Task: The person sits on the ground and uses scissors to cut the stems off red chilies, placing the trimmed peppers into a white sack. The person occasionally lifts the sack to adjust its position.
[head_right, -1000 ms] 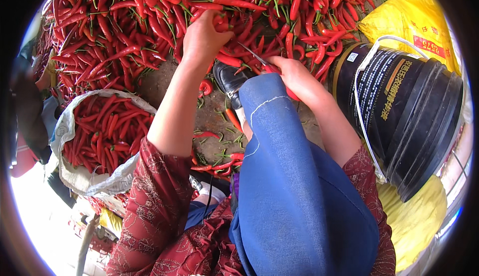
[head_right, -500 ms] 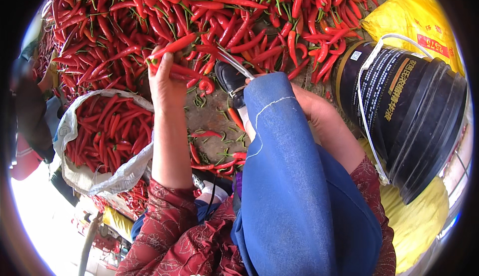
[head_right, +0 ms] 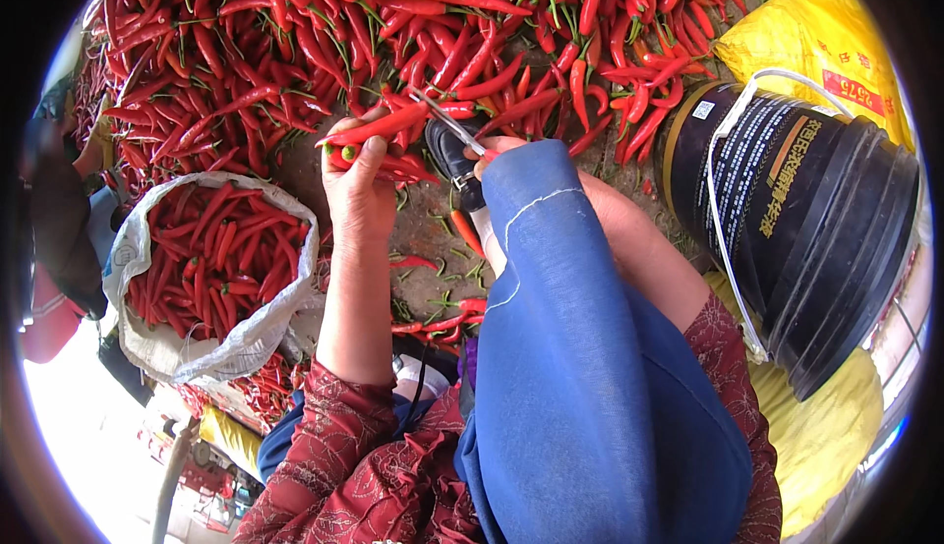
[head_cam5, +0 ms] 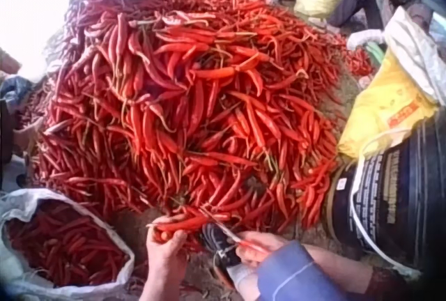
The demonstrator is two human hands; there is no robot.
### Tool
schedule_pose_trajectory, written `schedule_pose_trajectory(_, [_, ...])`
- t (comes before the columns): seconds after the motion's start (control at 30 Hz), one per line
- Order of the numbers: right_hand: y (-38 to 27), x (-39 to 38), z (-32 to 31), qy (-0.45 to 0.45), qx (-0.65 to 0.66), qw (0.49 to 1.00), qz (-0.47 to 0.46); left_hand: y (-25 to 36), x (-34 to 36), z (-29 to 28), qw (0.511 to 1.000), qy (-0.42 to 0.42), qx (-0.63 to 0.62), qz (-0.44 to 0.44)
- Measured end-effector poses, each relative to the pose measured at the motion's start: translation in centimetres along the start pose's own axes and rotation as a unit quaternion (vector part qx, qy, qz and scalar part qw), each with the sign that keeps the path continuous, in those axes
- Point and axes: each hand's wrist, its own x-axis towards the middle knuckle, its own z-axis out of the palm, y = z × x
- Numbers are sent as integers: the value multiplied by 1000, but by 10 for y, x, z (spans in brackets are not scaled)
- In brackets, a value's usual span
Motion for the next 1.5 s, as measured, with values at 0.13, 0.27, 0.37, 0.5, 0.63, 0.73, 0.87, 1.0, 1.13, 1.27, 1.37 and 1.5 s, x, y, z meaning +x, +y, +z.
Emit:
schedule_pose_trajectory(0.13, [0,-21,2,25,12,1000,7,0,4,14,996,-72,-47,6])
schedule_pose_trajectory(0.27, [8,-21,2,15,10,1000,6,3,5,13,987,-120,-104,11])
schedule_pose_trajectory(0.37, [14,-14,4,-4,7,1000,8,12,3,5,990,-56,-126,26])
schedule_pose_trajectory(0.5, [12,-26,0,22,2,1000,-4,1,9,7,989,-89,-119,13])
schedule_pose_trajectory(0.63, [14,-27,-2,24,-9,1000,-13,-7,0,8,989,-124,-81,4])
schedule_pose_trajectory(0.73, [16,-27,-7,28,-21,999,-22,-11,-5,11,989,-135,-52,-11])
schedule_pose_trajectory(0.87, [18,-29,-10,39,-44,998,-37,-13,-6,8,986,-151,-68,-10])
schedule_pose_trajectory(1.0, [19,-31,-18,59,-81,993,-58,-8,-9,7,990,-127,-58,-6])
schedule_pose_trajectory(1.13, [20,-33,-29,80,-149,982,-86,-1,-2,3,994,-50,88,29])
schedule_pose_trajectory(1.27, [22,-37,-45,114,-254,953,-120,-12,19,7,791,-109,563,212])
schedule_pose_trajectory(1.37, [22,-38,-55,129,-329,926,-135,-24,33,22,691,-170,646,277])
schedule_pose_trajectory(1.5, [20,-40,-65,126,-347,920,-132,-36,42,28,611,-193,723,257])
